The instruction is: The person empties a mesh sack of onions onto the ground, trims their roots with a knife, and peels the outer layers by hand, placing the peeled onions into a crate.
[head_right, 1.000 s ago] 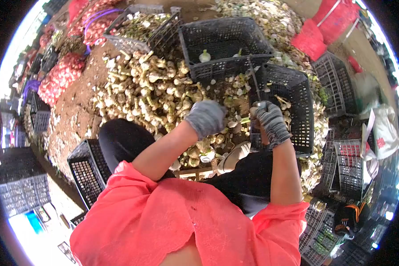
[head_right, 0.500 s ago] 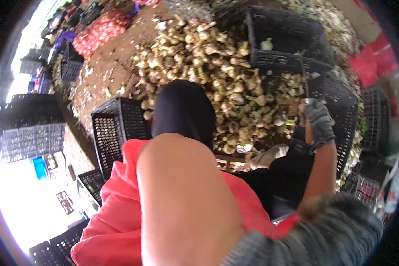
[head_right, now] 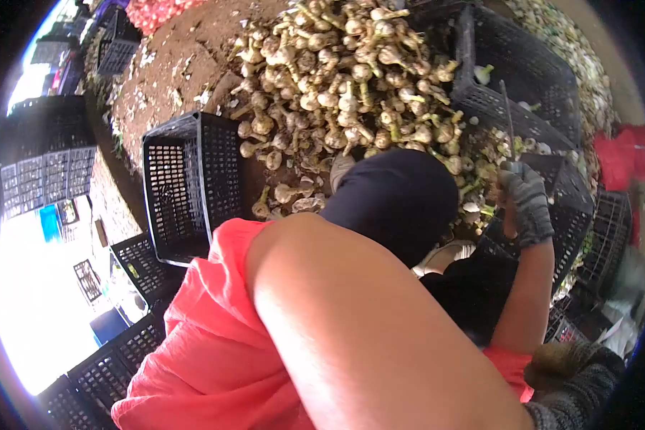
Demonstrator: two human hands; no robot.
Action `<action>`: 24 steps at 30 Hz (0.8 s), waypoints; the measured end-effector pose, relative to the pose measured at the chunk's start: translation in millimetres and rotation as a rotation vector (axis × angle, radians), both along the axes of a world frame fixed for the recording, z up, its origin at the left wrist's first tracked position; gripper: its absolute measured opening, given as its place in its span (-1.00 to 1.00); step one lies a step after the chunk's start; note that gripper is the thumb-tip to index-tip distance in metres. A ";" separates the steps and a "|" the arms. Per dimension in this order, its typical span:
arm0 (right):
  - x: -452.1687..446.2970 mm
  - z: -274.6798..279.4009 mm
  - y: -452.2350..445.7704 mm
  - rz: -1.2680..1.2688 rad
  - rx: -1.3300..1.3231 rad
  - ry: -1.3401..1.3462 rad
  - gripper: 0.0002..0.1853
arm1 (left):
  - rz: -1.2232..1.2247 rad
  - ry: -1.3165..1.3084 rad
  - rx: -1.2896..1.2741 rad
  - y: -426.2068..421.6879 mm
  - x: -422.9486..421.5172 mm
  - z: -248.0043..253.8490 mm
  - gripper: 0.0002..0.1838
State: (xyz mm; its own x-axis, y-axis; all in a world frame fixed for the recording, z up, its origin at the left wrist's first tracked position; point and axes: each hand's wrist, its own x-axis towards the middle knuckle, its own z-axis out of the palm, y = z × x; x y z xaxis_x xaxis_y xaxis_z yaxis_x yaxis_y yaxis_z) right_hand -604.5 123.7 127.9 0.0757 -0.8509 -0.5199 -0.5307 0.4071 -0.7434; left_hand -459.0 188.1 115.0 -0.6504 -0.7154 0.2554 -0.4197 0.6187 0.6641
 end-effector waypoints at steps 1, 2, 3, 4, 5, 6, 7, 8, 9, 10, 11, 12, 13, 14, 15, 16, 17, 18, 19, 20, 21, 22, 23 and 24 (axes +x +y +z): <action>5.5 -1.1 -1.4 0.013 -0.004 -0.002 -0.77 | 0.001 0.026 -0.017 -1.1 5.0 -0.2 -0.86; 9.5 -4.3 -2.6 -0.033 0.009 -0.060 -0.75 | 0.005 0.061 -0.037 -2.3 12.9 2.7 -0.86; 5.3 -14.6 -8.8 -0.005 0.011 -0.070 -0.74 | 0.011 0.105 -0.072 -3.1 21.8 6.4 -0.86; -4.4 -25.2 -17.8 0.023 0.016 -0.075 -0.73 | 0.020 0.161 -0.121 -2.6 35.3 15.0 -0.85; -13.8 -34.6 -24.9 0.049 0.019 -0.075 -0.72 | 0.035 0.230 -0.188 -1.6 51.6 22.1 -0.85; -15.2 -35.2 -26.9 0.051 0.039 -0.061 -0.72 | 0.060 0.298 -0.257 -2.5 72.5 29.4 -0.84; -18.1 -33.5 -28.4 0.049 0.056 -0.046 -0.72 | 0.108 0.368 -0.321 -4.1 98.1 31.8 -0.84; -20.7 -31.2 -29.3 0.041 0.073 -0.030 -0.72 | 0.169 0.441 -0.372 -8.1 124.7 29.6 -0.84; -21.5 -30.1 -30.3 0.027 0.088 -0.013 -0.72 | 0.239 0.481 -0.376 -11.8 153.4 17.1 -0.83; -19.7 -28.8 -29.7 -0.008 0.108 -0.015 -0.73 | 0.357 0.494 -0.289 -14.0 183.7 -9.0 -0.83; -18.8 -26.6 -28.7 -0.049 0.129 -0.011 -0.74 | 0.680 0.147 0.257 -4.1 215.9 -33.3 -0.73; -18.7 -26.2 -29.1 -0.061 0.143 -0.006 -0.75 | 0.909 0.001 0.339 -1.7 242.5 -82.0 -0.53; -17.6 -27.9 -29.1 -0.071 0.158 -0.001 -0.75 | 0.937 -0.344 0.485 7.1 267.7 -113.8 -0.53; -16.0 -30.7 -29.0 -0.081 0.174 0.002 -0.75 | 0.790 -0.691 0.114 21.6 298.9 -184.3 -0.52; -15.3 -34.8 -28.6 -0.076 0.156 -0.009 -0.76 | 0.680 -0.893 0.376 26.0 329.0 -222.8 -0.54; -16.2 -39.3 -26.8 -0.076 0.137 -0.020 -0.76 | 0.520 -1.089 0.624 30.1 358.7 -259.5 -0.55; -18.0 -41.6 -25.8 -0.080 0.114 -0.030 -0.76 | 0.765 -1.018 0.667 38.0 372.2 -259.8 -0.53; -17.8 -41.3 -25.7 -0.079 0.123 -0.022 -0.77 | 1.013 -0.910 0.680 45.8 385.3 -258.5 -0.50; -14.9 -40.7 -26.0 -0.081 0.130 -0.016 -0.77 | 0.971 -1.028 0.722 46.7 405.5 -277.9 -0.46; -12.3 -40.4 -25.1 -0.082 0.139 -0.010 -0.78 | 0.894 -1.119 0.847 38.6 404.6 -242.3 -0.45; -11.4 -40.7 -23.3 -0.093 0.134 -0.017 -0.78 | 0.926 -1.138 0.884 45.3 420.7 -265.3 -0.47; -10.4 -41.3 -22.3 -0.102 0.129 -0.027 -0.77 | 0.891 -1.177 0.908 50.2 427.2 -268.7 -0.50; -7.8 -40.9 -20.6 -0.109 0.122 -0.041 -0.77 | 0.886 -1.282 0.935 51.4 412.5 -242.2 -0.54; -0.9 -35.2 -17.8 -0.158 0.150 -0.097 -0.76 | 0.930 -1.321 0.773 68.1 406.2 -238.8 -0.61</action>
